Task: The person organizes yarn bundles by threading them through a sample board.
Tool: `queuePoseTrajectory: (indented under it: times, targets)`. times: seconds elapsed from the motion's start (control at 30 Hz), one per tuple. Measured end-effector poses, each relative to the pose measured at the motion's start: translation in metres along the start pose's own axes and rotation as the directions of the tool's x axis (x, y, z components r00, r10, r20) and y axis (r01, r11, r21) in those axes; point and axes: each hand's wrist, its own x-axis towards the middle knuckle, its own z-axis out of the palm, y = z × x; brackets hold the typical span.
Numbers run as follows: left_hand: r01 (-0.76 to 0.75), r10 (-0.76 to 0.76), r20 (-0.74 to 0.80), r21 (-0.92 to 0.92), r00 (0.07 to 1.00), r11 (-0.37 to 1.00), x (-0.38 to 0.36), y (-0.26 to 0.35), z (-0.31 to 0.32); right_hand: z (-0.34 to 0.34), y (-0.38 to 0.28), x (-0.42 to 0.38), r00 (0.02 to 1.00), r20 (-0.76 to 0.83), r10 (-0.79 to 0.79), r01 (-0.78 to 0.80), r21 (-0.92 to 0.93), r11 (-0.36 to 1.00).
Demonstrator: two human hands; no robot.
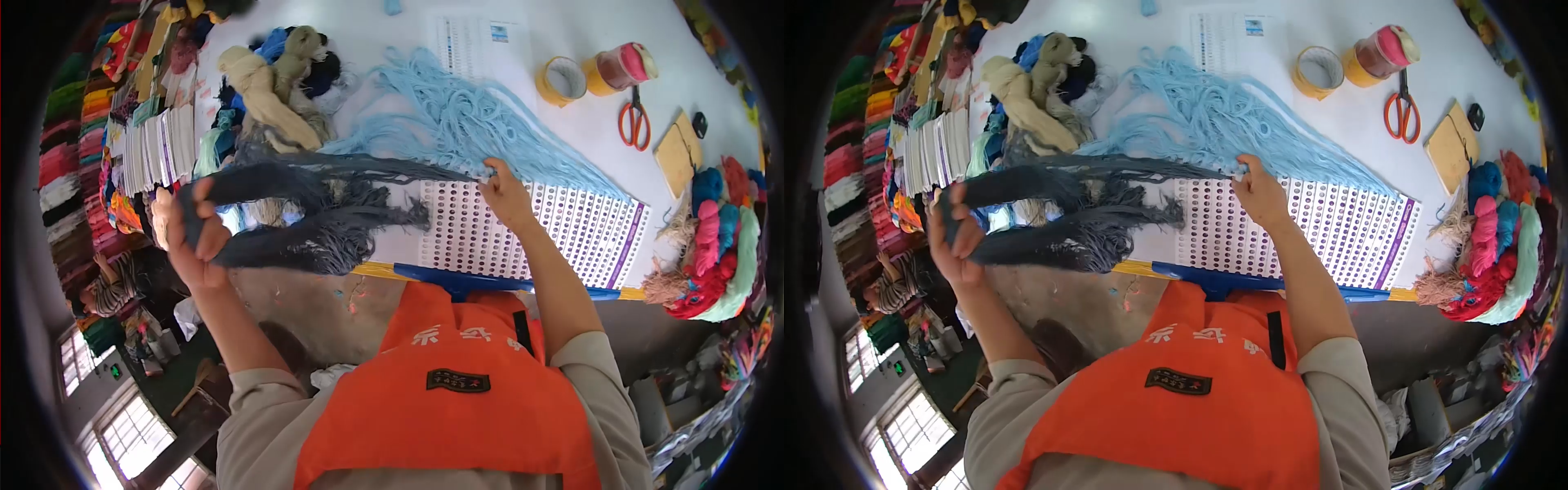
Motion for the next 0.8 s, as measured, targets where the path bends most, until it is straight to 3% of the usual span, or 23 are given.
queuePoseTrajectory:
  times: [0.03,0.07,0.13,0.17,0.2,0.23,0.27,0.3,0.37,0.4,0.47,0.57,0.63,0.7,0.8]
  targets:
    - [-0.244,0.239,-0.055,-0.133,0.970,0.961,-0.005,-0.015,0.013,0.002,-0.003,-0.003,0.999,-0.029,-0.017,0.016,-0.034,0.999]
    - [-0.477,0.456,-0.137,-0.243,0.879,0.845,-0.006,-0.035,0.033,0.006,-0.007,-0.009,0.998,-0.056,-0.039,0.036,-0.065,0.997]
    - [-0.390,0.426,-0.100,0.257,0.899,0.884,0.000,-0.087,0.038,0.019,-0.013,-0.019,0.992,-0.108,-0.059,0.058,-0.015,0.998]
    - [-0.295,0.330,-0.091,0.277,0.940,0.915,-0.005,-0.109,0.047,0.027,-0.015,-0.024,0.984,-0.151,-0.092,0.095,0.011,0.995]
    - [-0.241,0.236,0.051,0.274,0.970,0.931,-0.013,-0.121,0.050,0.031,-0.034,-0.036,0.978,-0.185,-0.098,0.122,0.120,0.985]
    - [-0.099,0.104,-0.011,0.231,0.994,0.968,-0.024,-0.125,0.062,0.034,-0.058,-0.048,0.961,-0.218,-0.171,0.205,0.147,0.968]
    - [-0.096,0.098,-0.014,0.078,0.995,0.992,-0.029,-0.130,0.070,0.036,-0.085,-0.062,0.938,-0.251,-0.239,0.285,0.168,0.944]
    - [-0.095,0.095,-0.009,-0.077,0.995,0.992,-0.032,-0.133,0.076,0.031,-0.123,-0.083,0.960,-0.213,-0.183,0.228,0.208,0.951]
    - [-0.155,0.160,0.063,-0.084,0.985,0.984,-0.044,-0.124,0.093,0.024,-0.184,-0.125,0.976,-0.079,-0.205,0.213,0.558,0.802]
    - [-0.157,0.166,0.114,-0.087,0.979,0.984,-0.049,-0.122,0.093,0.024,-0.211,-0.145,0.957,-0.069,-0.282,0.258,0.647,0.718]
    - [-0.149,0.168,0.153,-0.123,0.974,0.981,-0.060,-0.120,0.100,0.024,-0.253,-0.174,0.933,-0.034,-0.359,0.299,0.629,0.718]
    - [-0.083,0.066,0.283,0.048,0.957,0.995,-0.078,-0.107,0.111,0.033,-0.274,-0.191,0.862,-0.105,-0.496,0.493,0.397,0.774]
    - [-0.120,0.105,0.241,0.050,0.965,0.991,-0.091,-0.098,0.119,0.037,-0.278,-0.202,0.862,-0.141,-0.488,0.503,0.364,0.784]
    - [-0.062,0.071,0.179,-0.055,0.981,0.997,-0.102,-0.092,0.119,0.039,-0.285,-0.215,0.907,-0.128,-0.402,0.396,0.588,0.706]
    - [-0.115,0.117,0.159,-0.023,0.980,0.993,-0.109,-0.088,0.116,0.042,-0.289,-0.229,0.935,-0.101,-0.341,0.316,0.677,0.665]
